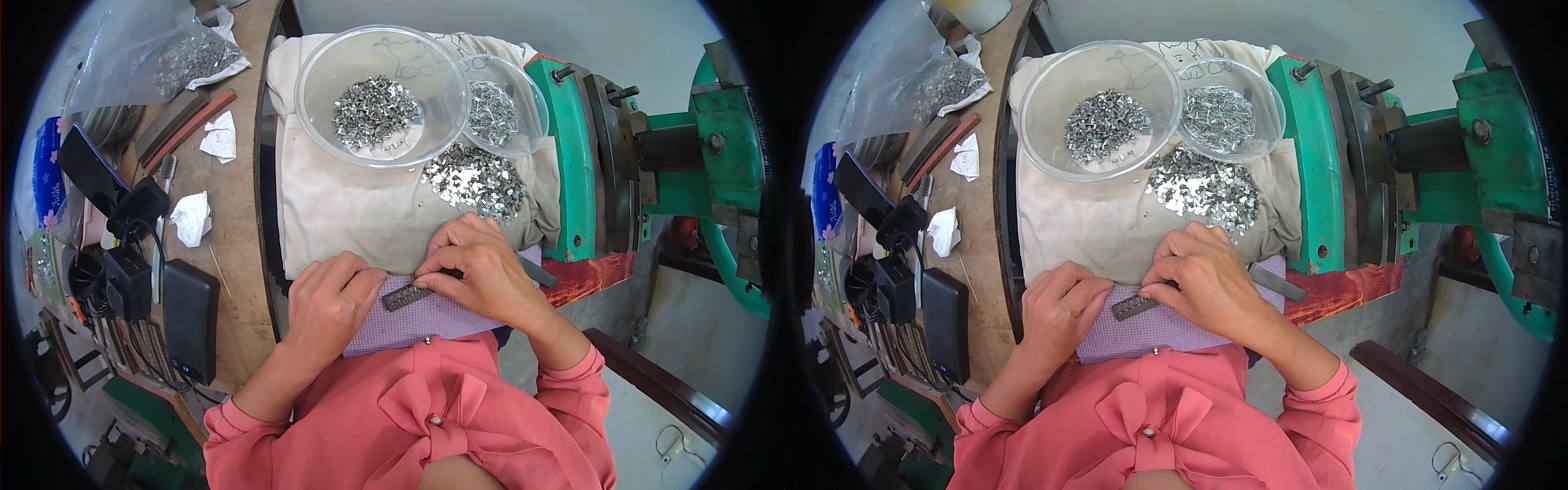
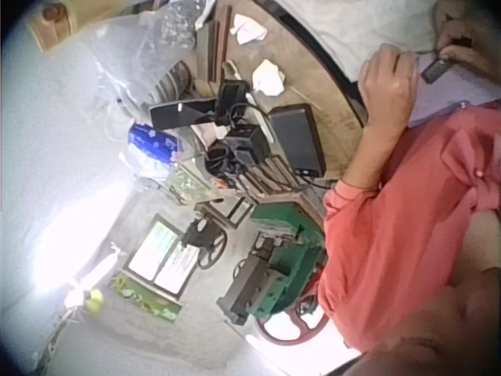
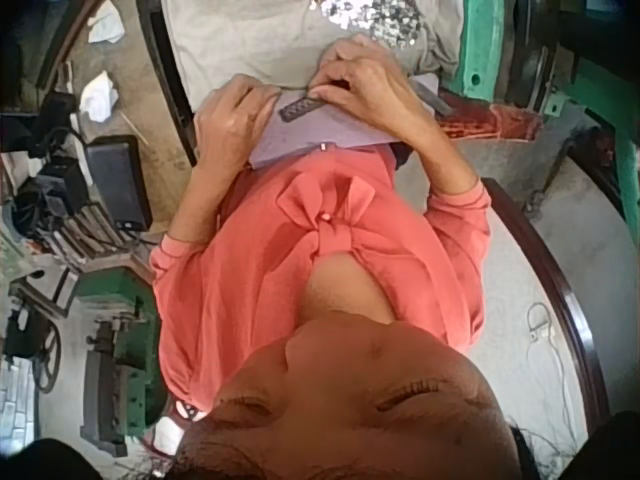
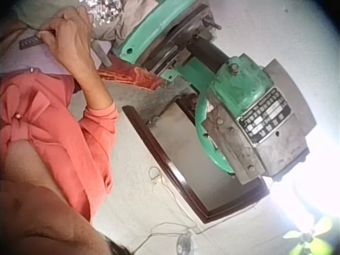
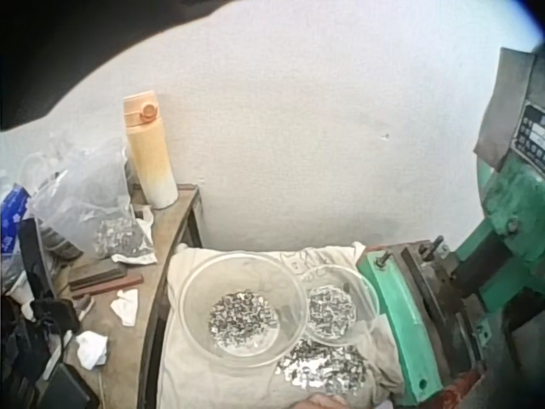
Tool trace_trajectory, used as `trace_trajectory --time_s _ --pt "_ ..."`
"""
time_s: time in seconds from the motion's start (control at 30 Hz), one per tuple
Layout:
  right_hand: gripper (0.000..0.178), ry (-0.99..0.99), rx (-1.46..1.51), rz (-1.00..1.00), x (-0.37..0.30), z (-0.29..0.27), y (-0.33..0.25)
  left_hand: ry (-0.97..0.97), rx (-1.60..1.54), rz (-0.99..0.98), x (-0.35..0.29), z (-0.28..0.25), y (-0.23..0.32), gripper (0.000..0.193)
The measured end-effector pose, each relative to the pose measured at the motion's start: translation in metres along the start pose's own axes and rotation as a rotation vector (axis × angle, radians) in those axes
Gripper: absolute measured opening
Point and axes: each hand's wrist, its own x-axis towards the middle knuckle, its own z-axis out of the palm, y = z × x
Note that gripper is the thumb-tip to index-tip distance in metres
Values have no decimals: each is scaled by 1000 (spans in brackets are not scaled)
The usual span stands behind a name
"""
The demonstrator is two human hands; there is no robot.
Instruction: The person places small metal pieces into a metal strip and uses a green press machine to secure them. They repeatedly pick up metal pieces from a container, insert them into the strip, and operate the machine lever to process the strip.
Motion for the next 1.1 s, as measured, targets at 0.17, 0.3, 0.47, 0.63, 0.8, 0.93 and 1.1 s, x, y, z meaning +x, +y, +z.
trace_trajectory --time_s 0.17,0.3,0.47,0.63,0.8,0.93,1.1 --pt "12 -31 -5 -1 0 -6 2 -51 24 38 7 -2 -2 14" --pt "10 -12 15 -54 -1 -5 5 -86 28 64 12 -3 -4 15" --pt "10 -28 21 -54 0 -7 6 -83 26 79 12 -3 -6 15" --pt "9 -43 1 -77 2 -6 3 -83 48 98 12 -5 -4 15" --pt "10 -64 -4 -57 2 -11 5 -144 76 91 16 -7 -4 15" --pt "9 -64 1 -46 2 -13 7 -130 33 71 16 -7 -6 15" --pt "8 19 66 -42 5 -21 10 -147 -95 -8 16 -17 -9 14"
